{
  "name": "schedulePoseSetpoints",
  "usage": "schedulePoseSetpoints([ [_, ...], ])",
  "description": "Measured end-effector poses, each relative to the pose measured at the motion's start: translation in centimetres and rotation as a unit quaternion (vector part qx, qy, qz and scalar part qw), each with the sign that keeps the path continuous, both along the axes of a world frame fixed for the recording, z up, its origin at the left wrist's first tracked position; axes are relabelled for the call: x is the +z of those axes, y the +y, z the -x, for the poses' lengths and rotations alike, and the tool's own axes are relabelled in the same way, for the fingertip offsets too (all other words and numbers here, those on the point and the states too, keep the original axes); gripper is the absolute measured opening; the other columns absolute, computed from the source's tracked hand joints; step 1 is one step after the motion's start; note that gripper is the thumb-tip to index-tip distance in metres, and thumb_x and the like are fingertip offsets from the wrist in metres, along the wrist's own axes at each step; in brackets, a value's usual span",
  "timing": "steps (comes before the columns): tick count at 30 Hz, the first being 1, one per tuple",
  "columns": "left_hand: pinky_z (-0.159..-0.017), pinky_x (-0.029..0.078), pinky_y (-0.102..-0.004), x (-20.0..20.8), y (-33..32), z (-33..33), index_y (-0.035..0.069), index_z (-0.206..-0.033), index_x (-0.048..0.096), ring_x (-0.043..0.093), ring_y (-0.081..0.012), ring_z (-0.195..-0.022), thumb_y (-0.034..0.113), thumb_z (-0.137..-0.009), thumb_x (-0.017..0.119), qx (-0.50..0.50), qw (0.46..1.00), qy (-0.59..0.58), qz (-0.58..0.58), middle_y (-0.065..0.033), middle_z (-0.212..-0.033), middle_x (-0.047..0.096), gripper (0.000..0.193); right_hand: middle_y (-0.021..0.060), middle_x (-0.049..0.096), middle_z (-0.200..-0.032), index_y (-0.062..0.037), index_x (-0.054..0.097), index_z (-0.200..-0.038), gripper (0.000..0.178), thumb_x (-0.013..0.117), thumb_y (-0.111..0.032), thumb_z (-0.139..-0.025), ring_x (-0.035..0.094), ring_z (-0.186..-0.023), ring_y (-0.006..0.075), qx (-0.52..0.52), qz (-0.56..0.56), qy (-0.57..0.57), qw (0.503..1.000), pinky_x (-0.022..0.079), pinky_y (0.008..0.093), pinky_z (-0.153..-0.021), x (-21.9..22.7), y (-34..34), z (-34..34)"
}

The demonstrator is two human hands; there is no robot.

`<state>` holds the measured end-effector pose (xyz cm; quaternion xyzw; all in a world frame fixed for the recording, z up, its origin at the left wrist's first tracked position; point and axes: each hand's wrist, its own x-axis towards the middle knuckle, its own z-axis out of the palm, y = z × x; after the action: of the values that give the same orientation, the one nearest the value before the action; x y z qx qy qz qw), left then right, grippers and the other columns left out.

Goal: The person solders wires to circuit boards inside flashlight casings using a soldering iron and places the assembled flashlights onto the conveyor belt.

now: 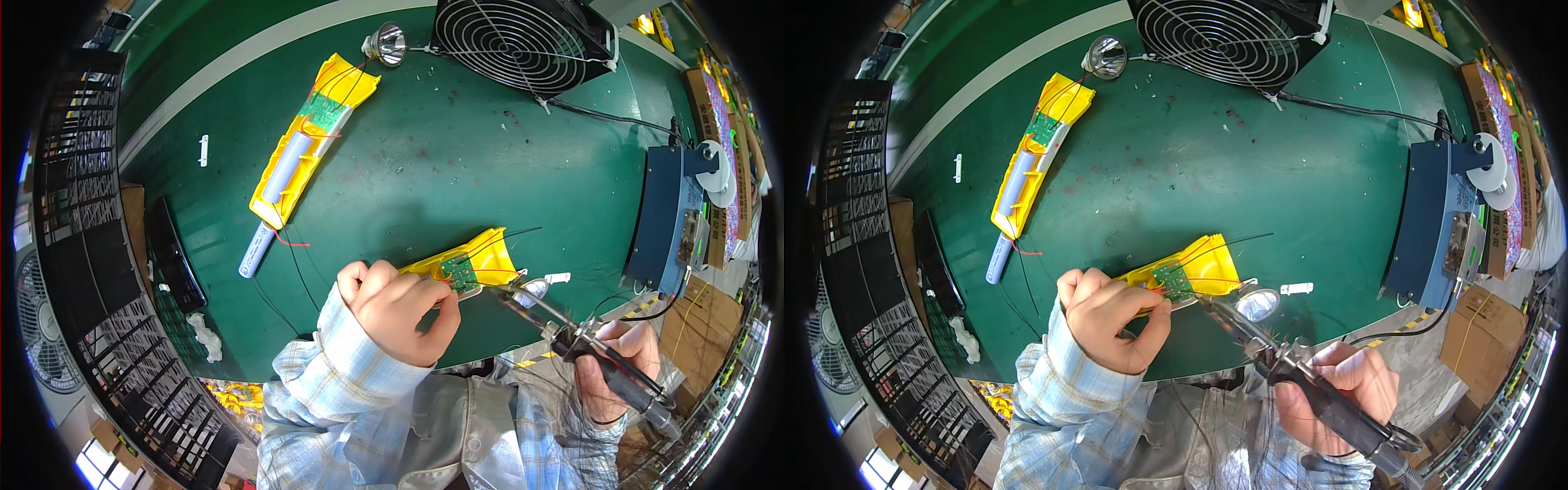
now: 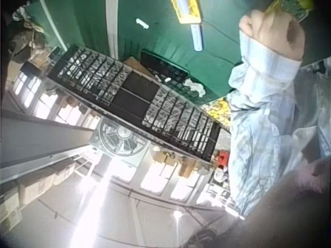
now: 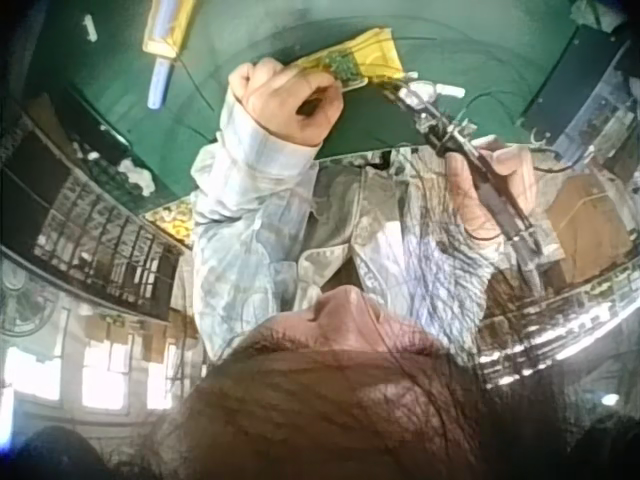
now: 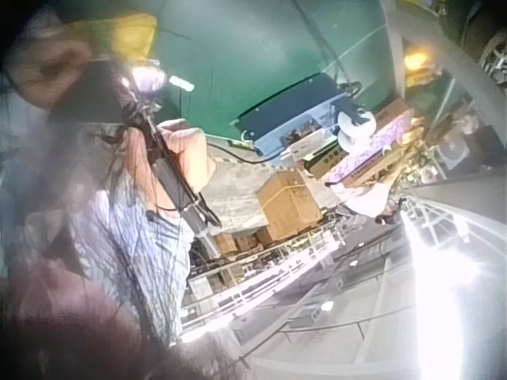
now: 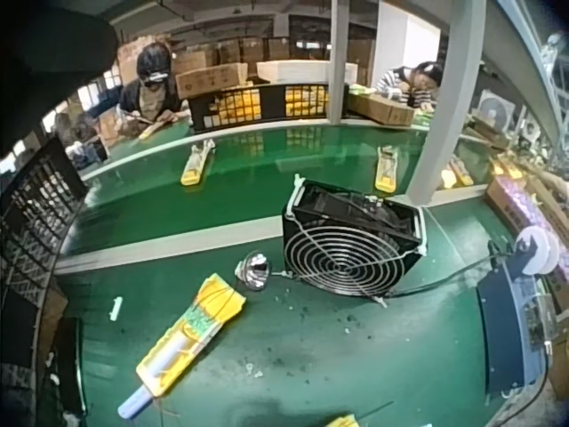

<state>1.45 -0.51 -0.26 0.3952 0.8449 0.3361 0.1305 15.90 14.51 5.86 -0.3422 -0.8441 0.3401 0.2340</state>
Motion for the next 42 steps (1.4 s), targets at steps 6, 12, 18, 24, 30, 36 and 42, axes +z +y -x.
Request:
schedulePoseSetpoints([
  [6,-0.067,0.031,-0.0317,0.2,-0.2,0.0,0.01,-0.068,0.06,0.044,-0.0162,-0.059,0.011,-0.056,0.07,-0.004,0.999,0.023,-0.037,0.0005,-0.061,0.055,0.015,0.008,0.053,-0.054,-0.0069,0.041,-0.068,0.036,0.073,-0.021,-0.066,0.052,-0.046,0.0141,0.036,0.111,0.021,0.993,0.041,0.0233,-0.045,0.2,0.7,-1.0],
  [12,-0.068,0.037,-0.0344,0.1,-0.9,-0.1,0.009,-0.09,0.058,0.051,-0.0221,-0.069,0.022,-0.055,0.075,0.028,0.99,0.138,-0.019,-0.0058,-0.077,0.056,0.042,0.0048,0.051,-0.052,-0.0067,0.038,-0.068,0.036,0.072,-0.016,-0.066,0.048,-0.045,0.0121,0.037,0.076,0.019,0.996,0.038,0.0238,-0.045,0.4,1.8,-4.2],
  [18,-0.061,0.041,-0.0319,3.0,-2.2,0.9,0.009,-0.084,0.06,0.054,-0.0225,-0.064,0.024,-0.053,0.075,0.004,0.991,0.135,0.003,-0.0027,-0.073,0.057,0.037,0.0016,0.046,-0.055,-0.006,0.039,-0.066,0.033,0.071,-0.014,-0.066,0.039,-0.05,0.0072,-0.035,0.128,0.081,0.988,0.033,0.0221,-0.048,2.2,2.2,-5.8],
  [24,-0.058,0.045,-0.0284,12.0,1.9,9.5,0.0,-0.088,0.058,0.056,-0.0166,-0.063,0.023,-0.056,0.076,0.094,0.967,0.143,-0.188,-0.0083,-0.075,0.06,0.043,0.0021,0.043,-0.058,-0.0054,0.039,-0.069,0.029,0.066,-0.015,-0.071,0.04,-0.048,0.0058,-0.153,0.199,0.163,0.954,0.032,0.02,-0.046,2.9,3.6,-9.3],
  [30,-0.059,0.046,-0.0287,7.3,14.0,25.2,-0.003,-0.093,0.058,0.056,-0.0154,-0.065,0.031,-0.06,0.077,0.173,0.964,0.106,-0.17,-0.0085,-0.076,0.06,0.052,0.0009,0.041,-0.062,-0.0062,0.038,-0.069,0.025,0.063,-0.009,-0.073,0.039,-0.054,0.0065,-0.139,0.254,0.18,0.94,0.033,0.0205,-0.05,1.4,3.1,-9.6],
  [36,-0.077,0.043,-0.0369,0.1,18.3,29.7,0.002,-0.096,0.058,0.058,-0.0298,-0.081,0.038,-0.063,0.071,0.216,0.968,0.107,0.061,-0.0145,-0.088,0.062,0.05,-0.0012,0.042,-0.058,-0.0062,0.042,-0.072,0.021,0.062,-0.01,-0.075,0.039,-0.054,0.0063,-0.174,0.182,0.147,0.956,0.033,0.0212,-0.049,1.1,3.6,-9.5],
  [42,-0.085,0.037,-0.0389,1.7,17.4,30.1,0.005,-0.095,0.059,0.05,-0.0311,-0.098,0.05,-0.067,0.063,0.268,0.94,0.208,-0.035,-0.0169,-0.101,0.056,0.053,0.0011,0.049,-0.059,-0.0039,0.047,-0.07,0.019,0.064,-0.01,-0.076,0.043,-0.054,0.0075,-0.168,0.236,0.113,0.95,0.036,0.0232,-0.049,2.1,4.0,-7.8],
])
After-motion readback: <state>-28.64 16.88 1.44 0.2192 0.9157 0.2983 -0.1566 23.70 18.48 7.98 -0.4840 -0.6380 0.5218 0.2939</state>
